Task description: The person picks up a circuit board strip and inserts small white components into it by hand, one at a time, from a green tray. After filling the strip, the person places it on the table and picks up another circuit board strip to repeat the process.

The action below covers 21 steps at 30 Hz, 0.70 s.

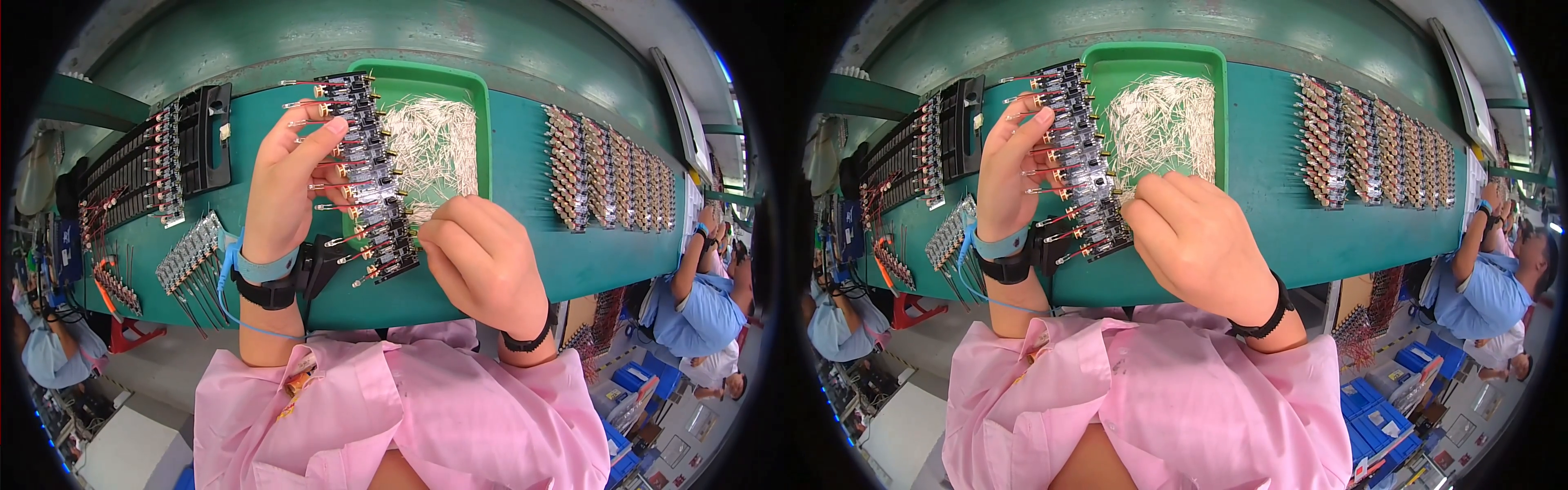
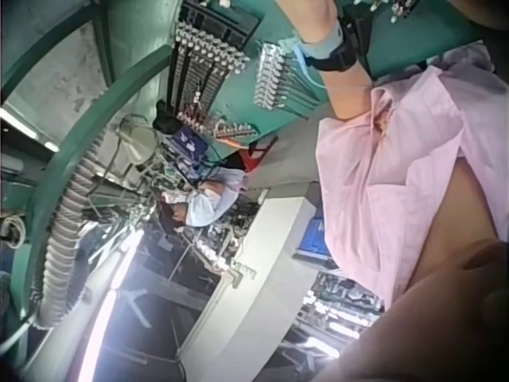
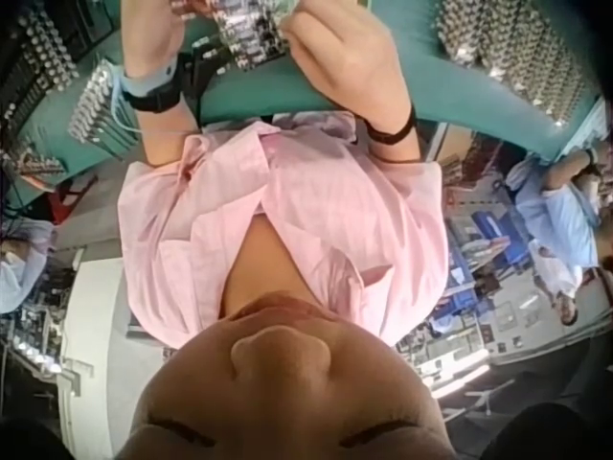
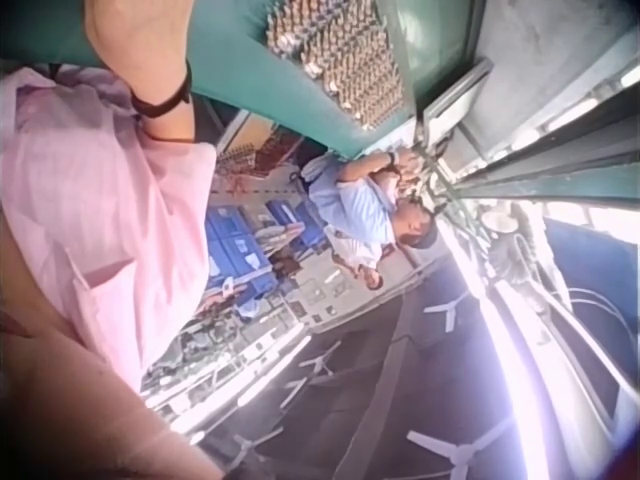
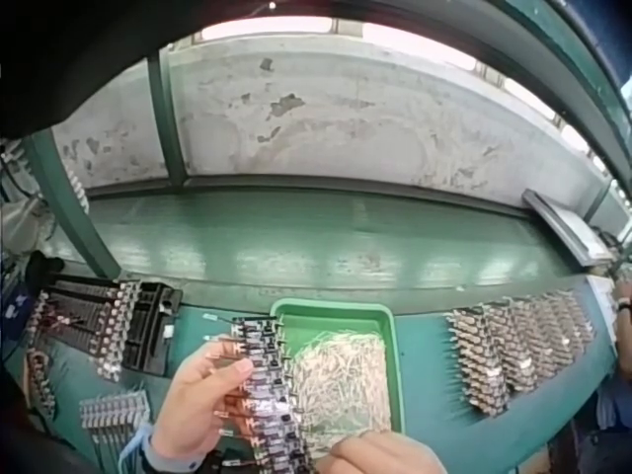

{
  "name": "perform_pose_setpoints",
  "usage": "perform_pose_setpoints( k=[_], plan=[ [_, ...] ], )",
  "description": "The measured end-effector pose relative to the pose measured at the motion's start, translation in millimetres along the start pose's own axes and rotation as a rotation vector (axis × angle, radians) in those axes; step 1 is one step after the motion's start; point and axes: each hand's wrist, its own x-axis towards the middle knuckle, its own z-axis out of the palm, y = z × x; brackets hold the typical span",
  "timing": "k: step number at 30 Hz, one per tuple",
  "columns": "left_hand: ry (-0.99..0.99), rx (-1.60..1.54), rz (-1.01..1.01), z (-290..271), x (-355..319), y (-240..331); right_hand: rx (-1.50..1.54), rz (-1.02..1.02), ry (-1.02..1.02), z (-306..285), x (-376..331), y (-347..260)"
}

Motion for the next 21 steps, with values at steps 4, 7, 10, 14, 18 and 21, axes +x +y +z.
perform_pose_setpoints(
  k=[4, 7, 10, 14, 18, 21],
  plan=[
    [-0.007, 0.000, 0.000, -1.1, 0.2, -0.1, -0.009, 0.006, 0.006, 0.4, 0.4, 0.1],
    [-0.008, -0.005, -0.003, -1.0, -0.3, 0.5, -0.007, 0.015, 0.016, 0.5, 0.0, 0.8],
    [-0.005, -0.014, -0.008, -0.9, -0.7, 1.0, 0.011, 0.039, 0.009, 0.4, -0.3, 1.9],
    [-0.020, -0.036, -0.021, -1.9, 0.7, -0.6, 0.062, 0.066, 0.017, 0.5, -0.5, 4.6],
    [-0.058, -0.051, -0.030, -1.0, 0.9, -1.3, 0.127, 0.082, 0.020, 1.6, 2.5, 4.7],
    [-0.056, -0.040, -0.025, -2.1, 1.5, -1.6, 0.140, 0.104, 0.019, 2.5, 2.3, 5.7]
  ],
)
